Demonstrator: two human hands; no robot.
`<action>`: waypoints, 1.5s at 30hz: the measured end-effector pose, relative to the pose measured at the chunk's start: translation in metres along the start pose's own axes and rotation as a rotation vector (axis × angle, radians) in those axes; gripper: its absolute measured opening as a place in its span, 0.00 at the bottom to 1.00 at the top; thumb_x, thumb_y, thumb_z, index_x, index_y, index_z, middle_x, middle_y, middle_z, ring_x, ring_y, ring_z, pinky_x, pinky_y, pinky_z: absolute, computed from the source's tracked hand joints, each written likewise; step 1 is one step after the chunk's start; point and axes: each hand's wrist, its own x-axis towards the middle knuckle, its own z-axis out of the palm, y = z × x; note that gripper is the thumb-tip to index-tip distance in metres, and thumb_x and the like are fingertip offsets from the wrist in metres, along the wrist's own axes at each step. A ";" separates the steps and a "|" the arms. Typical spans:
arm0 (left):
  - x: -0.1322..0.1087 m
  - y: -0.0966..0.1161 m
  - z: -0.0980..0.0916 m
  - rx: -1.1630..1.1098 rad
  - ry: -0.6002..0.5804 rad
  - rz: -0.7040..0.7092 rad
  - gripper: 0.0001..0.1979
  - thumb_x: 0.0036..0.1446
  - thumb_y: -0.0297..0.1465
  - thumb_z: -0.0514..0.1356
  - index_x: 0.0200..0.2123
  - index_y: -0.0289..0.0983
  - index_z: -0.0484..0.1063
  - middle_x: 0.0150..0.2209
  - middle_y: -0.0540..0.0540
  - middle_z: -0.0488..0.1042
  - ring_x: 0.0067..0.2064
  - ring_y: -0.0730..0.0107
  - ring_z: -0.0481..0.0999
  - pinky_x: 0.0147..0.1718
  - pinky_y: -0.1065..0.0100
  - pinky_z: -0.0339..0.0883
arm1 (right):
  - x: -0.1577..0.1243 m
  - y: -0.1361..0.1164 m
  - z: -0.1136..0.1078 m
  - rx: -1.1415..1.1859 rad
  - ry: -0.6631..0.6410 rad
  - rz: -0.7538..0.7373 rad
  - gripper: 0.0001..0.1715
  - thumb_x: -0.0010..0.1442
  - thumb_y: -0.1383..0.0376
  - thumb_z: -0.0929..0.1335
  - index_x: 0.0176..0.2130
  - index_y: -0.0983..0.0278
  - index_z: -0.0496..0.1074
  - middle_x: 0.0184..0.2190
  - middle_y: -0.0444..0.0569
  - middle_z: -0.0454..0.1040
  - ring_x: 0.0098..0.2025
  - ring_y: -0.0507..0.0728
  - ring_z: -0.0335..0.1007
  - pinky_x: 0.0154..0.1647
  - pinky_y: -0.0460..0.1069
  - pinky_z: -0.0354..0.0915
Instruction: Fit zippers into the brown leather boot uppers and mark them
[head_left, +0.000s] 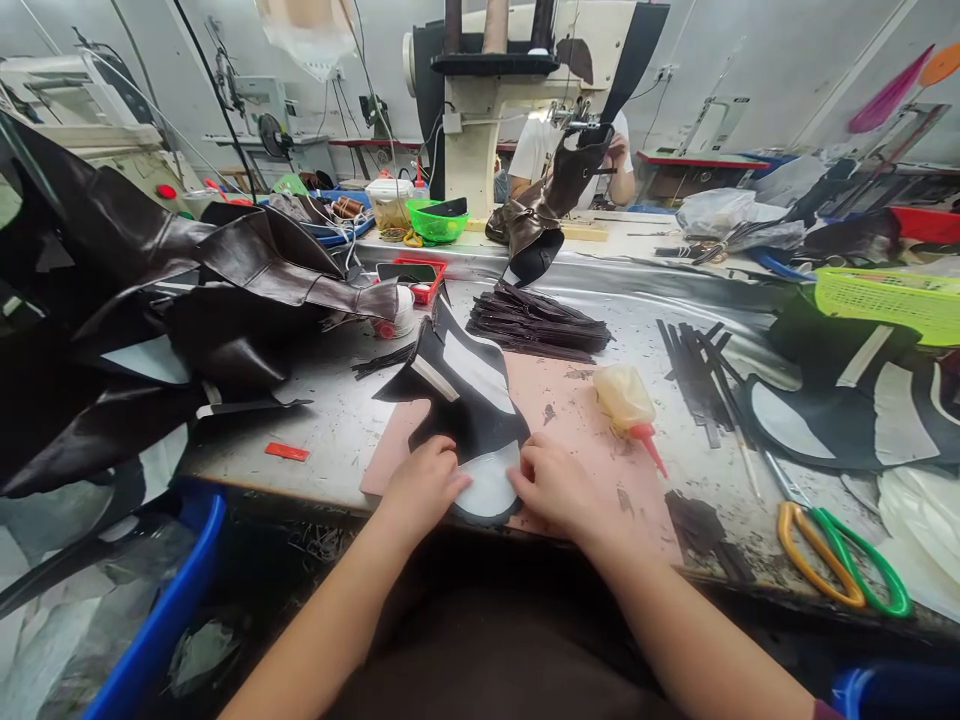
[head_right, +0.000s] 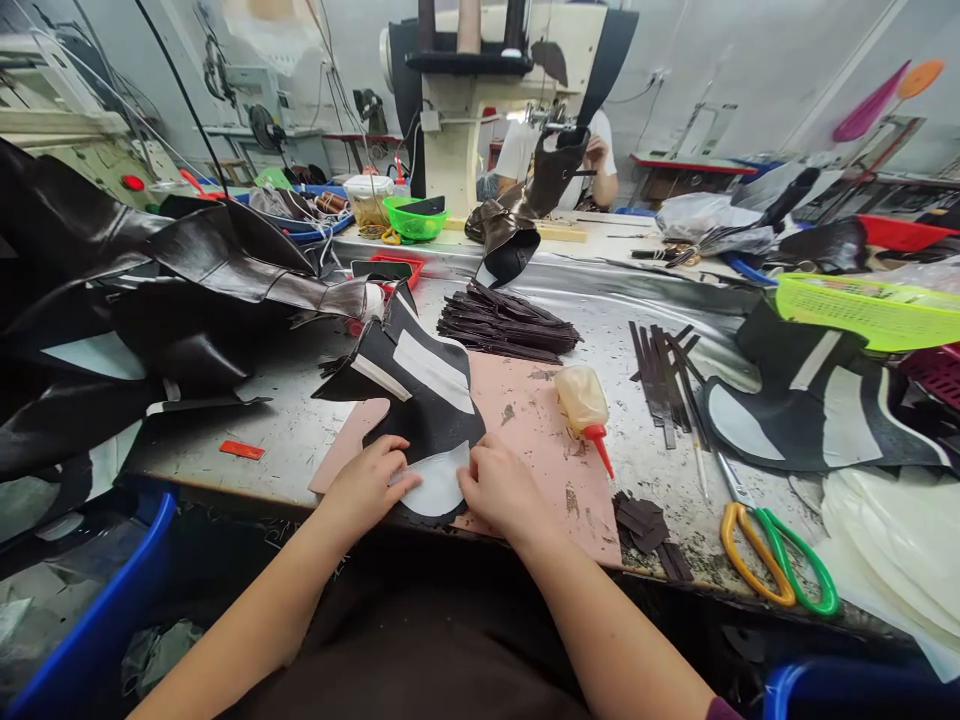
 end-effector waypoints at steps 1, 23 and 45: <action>-0.003 0.002 0.002 0.055 0.048 0.010 0.06 0.52 0.30 0.59 0.34 0.35 0.72 0.52 0.39 0.67 0.47 0.54 0.69 0.45 0.56 0.65 | -0.001 -0.002 0.000 -0.064 0.016 -0.005 0.15 0.52 0.67 0.64 0.18 0.62 0.57 0.30 0.49 0.65 0.32 0.56 0.62 0.34 0.51 0.61; -0.048 -0.095 -0.050 0.346 0.090 0.080 0.17 0.55 0.44 0.51 0.33 0.41 0.75 0.45 0.45 0.75 0.56 0.49 0.64 0.55 0.45 0.52 | 0.028 0.068 -0.094 -0.159 0.353 0.277 0.34 0.55 0.50 0.64 0.56 0.65 0.62 0.56 0.58 0.62 0.58 0.65 0.57 0.55 0.59 0.56; 0.009 0.031 0.011 0.609 0.032 0.397 0.14 0.57 0.36 0.54 0.40 0.35 0.74 0.57 0.41 0.64 0.56 0.54 0.65 0.51 0.57 0.64 | -0.038 0.131 -0.111 1.451 0.590 0.362 0.49 0.20 0.41 0.75 0.41 0.60 0.68 0.32 0.51 0.75 0.33 0.59 0.71 0.19 0.47 0.68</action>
